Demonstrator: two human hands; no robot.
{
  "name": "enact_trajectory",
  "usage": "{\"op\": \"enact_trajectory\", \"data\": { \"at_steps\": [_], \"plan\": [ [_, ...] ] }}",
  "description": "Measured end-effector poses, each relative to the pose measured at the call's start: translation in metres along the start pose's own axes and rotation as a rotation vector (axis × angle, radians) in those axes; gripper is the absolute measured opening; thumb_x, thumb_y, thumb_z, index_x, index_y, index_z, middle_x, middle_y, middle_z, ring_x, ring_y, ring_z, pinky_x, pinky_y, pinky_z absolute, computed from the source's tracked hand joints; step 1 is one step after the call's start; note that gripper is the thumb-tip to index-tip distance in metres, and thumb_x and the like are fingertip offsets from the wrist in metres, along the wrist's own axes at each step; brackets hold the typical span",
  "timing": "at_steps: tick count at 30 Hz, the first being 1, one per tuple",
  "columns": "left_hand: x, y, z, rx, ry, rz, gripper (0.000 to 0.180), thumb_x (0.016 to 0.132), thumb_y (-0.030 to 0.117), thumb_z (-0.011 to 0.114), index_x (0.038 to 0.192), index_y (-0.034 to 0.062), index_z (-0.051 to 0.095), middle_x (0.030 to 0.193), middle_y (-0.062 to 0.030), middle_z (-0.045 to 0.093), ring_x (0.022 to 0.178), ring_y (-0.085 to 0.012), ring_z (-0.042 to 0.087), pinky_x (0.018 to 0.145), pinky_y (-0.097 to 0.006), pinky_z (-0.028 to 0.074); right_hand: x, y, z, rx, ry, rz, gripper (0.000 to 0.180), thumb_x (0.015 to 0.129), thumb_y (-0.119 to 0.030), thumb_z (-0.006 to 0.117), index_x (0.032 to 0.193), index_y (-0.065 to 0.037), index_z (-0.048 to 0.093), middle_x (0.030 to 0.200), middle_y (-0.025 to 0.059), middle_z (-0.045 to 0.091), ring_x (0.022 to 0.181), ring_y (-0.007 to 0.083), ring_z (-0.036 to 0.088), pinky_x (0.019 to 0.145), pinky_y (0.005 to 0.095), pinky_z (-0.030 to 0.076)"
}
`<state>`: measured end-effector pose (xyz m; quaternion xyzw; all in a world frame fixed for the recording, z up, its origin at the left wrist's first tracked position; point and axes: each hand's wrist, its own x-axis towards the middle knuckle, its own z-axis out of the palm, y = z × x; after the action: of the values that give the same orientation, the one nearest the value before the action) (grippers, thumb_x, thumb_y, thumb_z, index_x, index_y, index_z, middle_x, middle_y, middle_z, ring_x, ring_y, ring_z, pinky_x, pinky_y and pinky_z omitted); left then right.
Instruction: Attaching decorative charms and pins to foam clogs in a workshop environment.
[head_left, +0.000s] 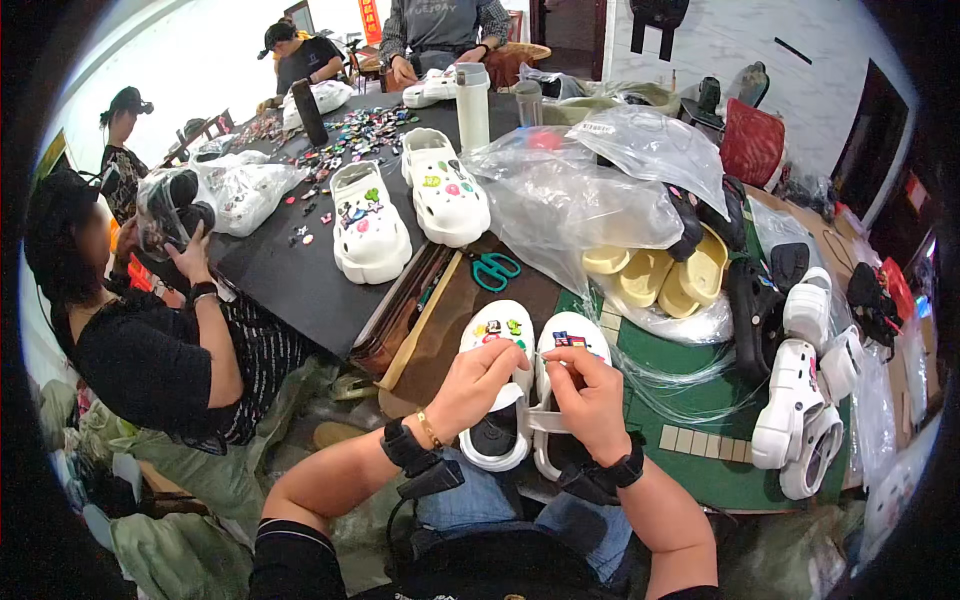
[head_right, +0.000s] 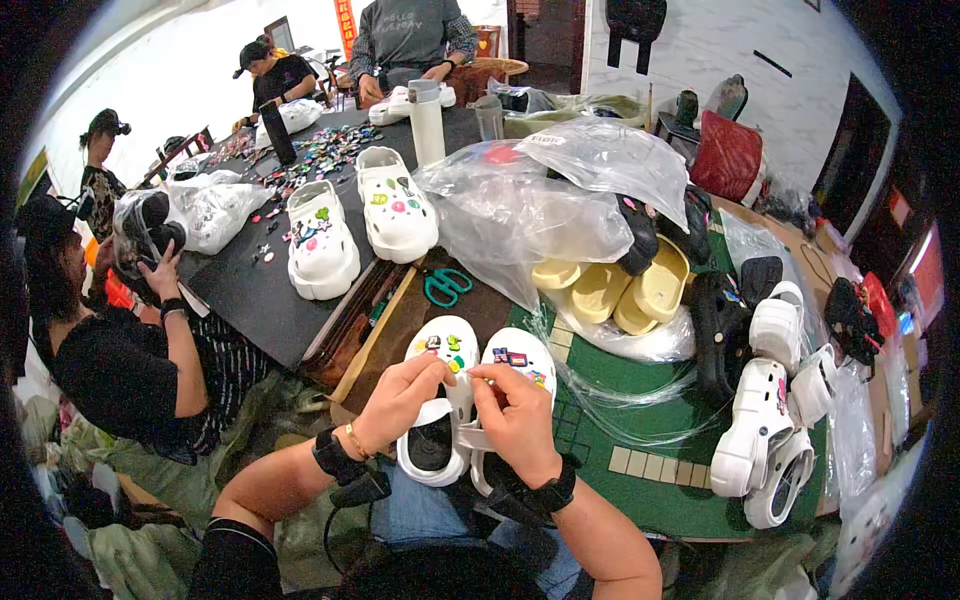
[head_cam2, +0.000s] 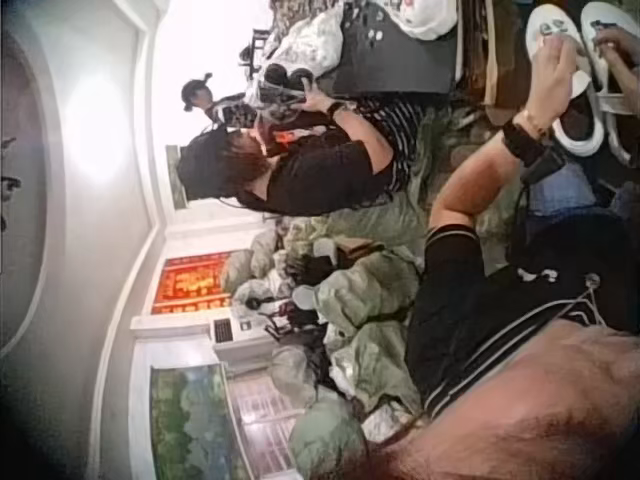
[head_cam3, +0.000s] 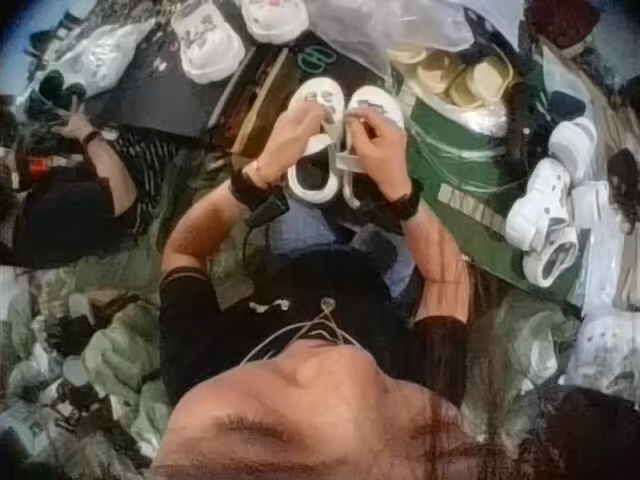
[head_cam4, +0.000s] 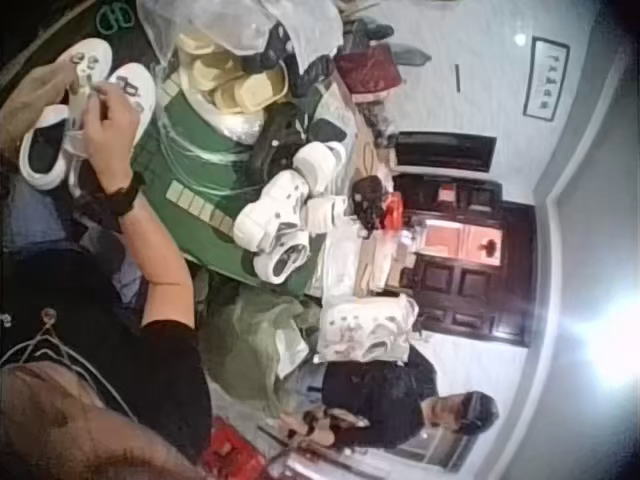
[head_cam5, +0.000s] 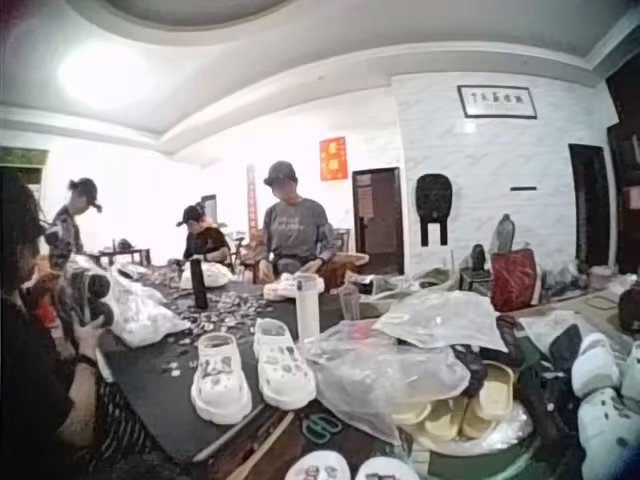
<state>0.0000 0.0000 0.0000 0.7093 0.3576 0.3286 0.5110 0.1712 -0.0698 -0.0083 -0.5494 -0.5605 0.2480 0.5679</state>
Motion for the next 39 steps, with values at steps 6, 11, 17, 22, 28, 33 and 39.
{"op": "enact_trajectory", "data": {
  "at_steps": [6, 11, 17, 22, 28, 33, 39],
  "plan": [
    [0.001, -0.004, 0.004, 0.058, 0.000, 0.015, 0.026, 0.098, 0.018, 0.051, 0.094, -0.0002, 0.069, 0.084, -0.0031, 0.066, 0.079, -0.0082, 0.057, 0.071, -0.025, 0.047, 0.000, 0.004, 0.001, -0.008, 0.008, 0.012, 0.012, 0.088, -0.006, 0.063, 0.097, -0.002, 0.068, 0.070, 0.0067, 0.064, 0.057, 0.0098, 0.056, 0.052, 0.0260, 0.043],
    [0.002, -0.002, 0.006, 0.060, -0.006, 0.016, 0.024, 0.097, 0.016, 0.053, 0.095, -0.0018, 0.069, 0.086, -0.0038, 0.067, 0.081, -0.0091, 0.059, 0.073, -0.026, 0.048, 0.000, 0.001, -0.001, -0.031, 0.010, 0.028, 0.012, 0.088, -0.007, 0.063, 0.097, -0.001, 0.068, 0.071, 0.0076, 0.065, 0.057, 0.0101, 0.057, 0.053, 0.0261, 0.044],
    [-0.001, -0.006, 0.007, 0.037, 0.015, 0.073, 0.025, 0.097, 0.019, 0.052, 0.097, 0.0002, 0.069, 0.073, -0.0062, 0.062, 0.068, -0.0103, 0.055, 0.063, -0.027, 0.045, -0.002, 0.001, 0.002, 0.018, 0.002, 0.047, 0.013, 0.089, -0.008, 0.063, 0.098, 0.000, 0.068, 0.073, 0.0078, 0.066, 0.058, 0.0091, 0.057, 0.053, 0.0255, 0.045],
    [-0.001, -0.010, 0.006, 0.004, -0.021, 0.069, 0.025, 0.098, 0.020, 0.052, 0.097, 0.0023, 0.070, 0.072, -0.0010, 0.060, 0.069, -0.0061, 0.052, 0.062, -0.025, 0.044, -0.004, 0.003, 0.002, -0.014, 0.010, 0.026, 0.014, 0.089, -0.008, 0.064, 0.099, -0.001, 0.069, 0.074, 0.0077, 0.067, 0.059, 0.0096, 0.058, 0.054, 0.0254, 0.046],
    [-0.003, -0.003, 0.002, 0.006, -0.064, -0.024, 0.025, 0.098, 0.014, 0.051, 0.099, -0.0026, 0.069, 0.092, -0.0037, 0.068, 0.088, -0.0096, 0.060, 0.080, -0.025, 0.047, -0.005, 0.002, 0.001, 0.005, 0.006, 0.011, 0.014, 0.089, -0.008, 0.063, 0.099, -0.001, 0.069, 0.077, 0.0092, 0.068, 0.061, 0.0112, 0.060, 0.056, 0.0263, 0.047],
    [-0.004, -0.001, 0.002, -0.013, -0.067, -0.020, 0.024, 0.098, 0.014, 0.051, 0.099, -0.0024, 0.069, 0.090, -0.0024, 0.068, 0.086, -0.0083, 0.059, 0.078, -0.024, 0.047, -0.006, 0.002, 0.001, 0.005, 0.021, -0.018, 0.014, 0.089, -0.009, 0.063, 0.100, -0.001, 0.069, 0.077, 0.0100, 0.068, 0.061, 0.0118, 0.061, 0.056, 0.0267, 0.047],
    [-0.004, -0.005, 0.003, 0.008, -0.064, 0.010, 0.024, 0.098, 0.014, 0.051, 0.098, -0.0018, 0.069, 0.088, -0.0022, 0.067, 0.084, -0.0078, 0.059, 0.075, -0.024, 0.047, -0.006, 0.000, 0.000, -0.019, 0.008, 0.017, 0.013, 0.089, -0.008, 0.063, 0.098, -0.001, 0.069, 0.077, 0.0116, 0.068, 0.060, 0.0144, 0.062, 0.056, 0.0280, 0.048]
  ]
}}
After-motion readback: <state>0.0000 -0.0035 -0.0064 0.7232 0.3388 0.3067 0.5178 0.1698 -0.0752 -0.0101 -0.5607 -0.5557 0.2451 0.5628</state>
